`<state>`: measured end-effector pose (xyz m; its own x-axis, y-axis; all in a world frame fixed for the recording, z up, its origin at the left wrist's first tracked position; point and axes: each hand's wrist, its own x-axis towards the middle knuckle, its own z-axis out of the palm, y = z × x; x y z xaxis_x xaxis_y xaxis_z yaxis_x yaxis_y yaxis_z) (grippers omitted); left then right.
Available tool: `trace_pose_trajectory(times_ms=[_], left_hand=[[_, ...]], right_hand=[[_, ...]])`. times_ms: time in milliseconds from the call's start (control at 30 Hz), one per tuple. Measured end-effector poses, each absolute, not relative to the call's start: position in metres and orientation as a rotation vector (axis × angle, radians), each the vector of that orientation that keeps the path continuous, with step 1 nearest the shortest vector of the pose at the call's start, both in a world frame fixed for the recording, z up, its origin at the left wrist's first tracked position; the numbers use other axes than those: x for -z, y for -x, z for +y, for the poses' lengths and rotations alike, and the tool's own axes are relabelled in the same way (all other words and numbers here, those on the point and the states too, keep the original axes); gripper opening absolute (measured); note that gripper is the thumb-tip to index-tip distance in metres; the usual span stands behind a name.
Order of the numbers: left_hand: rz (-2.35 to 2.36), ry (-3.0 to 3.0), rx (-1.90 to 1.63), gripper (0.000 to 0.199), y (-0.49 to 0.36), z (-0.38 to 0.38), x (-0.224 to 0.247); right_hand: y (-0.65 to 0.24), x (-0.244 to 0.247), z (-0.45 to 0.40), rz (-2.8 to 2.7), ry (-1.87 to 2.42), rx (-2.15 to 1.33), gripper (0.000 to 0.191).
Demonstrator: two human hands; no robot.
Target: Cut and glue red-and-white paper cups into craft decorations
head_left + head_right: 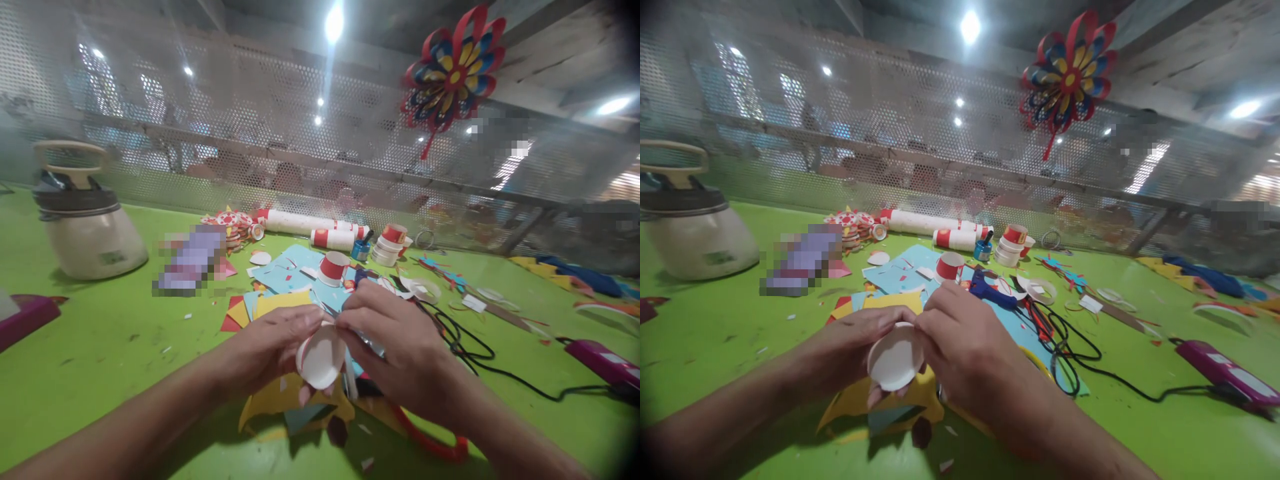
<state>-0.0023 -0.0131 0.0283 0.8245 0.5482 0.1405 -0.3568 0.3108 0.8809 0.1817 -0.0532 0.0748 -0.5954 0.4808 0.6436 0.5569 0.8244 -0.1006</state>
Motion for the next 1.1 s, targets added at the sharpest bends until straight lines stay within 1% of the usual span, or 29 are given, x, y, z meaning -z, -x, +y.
trace_pose_trajectory(times_ms=[100, 233, 400, 533, 633, 733, 800, 900, 1000, 1100], left_hand=[[0.221, -1.095, -0.629, 0.028, 0.001, -0.014, -0.027], [0.208, -1.103, -0.663, 0.027, 0.002, -0.014, -0.027], [0.187, -1.138, -0.773, 0.024, 0.006, -0.013, -0.032], [0.175, -1.173, -0.79, 0.029, 0.007, -0.012, -0.033], [0.216, -1.181, -0.798, 0.031, 0.007, -0.012, -0.031], [0.264, -1.217, -0.792, 0.031, 0.008, -0.011, -0.029], [0.29, -1.253, -0.781, 0.033, 0.008, -0.011, -0.029], [0.312, -1.3, -0.749, 0.036, 0.008, -0.011, -0.03], [0.32, -1.335, -0.729, 0.035, 0.007, -0.012, -0.031], [0.316, -1.347, -0.71, 0.033, 0.005, -0.013, -0.031]], right_hand=[[-0.177, -0.071, -0.054, -2.31, 0.701, 0.292, 0.025], [-0.173, -0.065, -0.056, -2.169, 0.731, 0.155, 0.017], [-0.174, -0.063, -0.061, -2.004, 0.841, 0.06, 0.015], [-0.176, -0.064, -0.066, -1.982, 0.845, -0.04, 0.013], [-0.178, -0.064, -0.069, -1.974, 0.817, -0.134, 0.018], [-0.18, -0.066, -0.068, -1.961, 0.769, -0.173, 0.03], [-0.18, -0.068, -0.068, -1.947, 0.767, -0.143, 0.031], [-0.181, -0.067, -0.068, -1.977, 0.789, -0.038, 0.011], [-0.181, -0.061, -0.067, -2.078, 0.781, 0.124, 0.027], [-0.183, -0.054, -0.064, -2.129, 0.753, 0.31, 0.024]])
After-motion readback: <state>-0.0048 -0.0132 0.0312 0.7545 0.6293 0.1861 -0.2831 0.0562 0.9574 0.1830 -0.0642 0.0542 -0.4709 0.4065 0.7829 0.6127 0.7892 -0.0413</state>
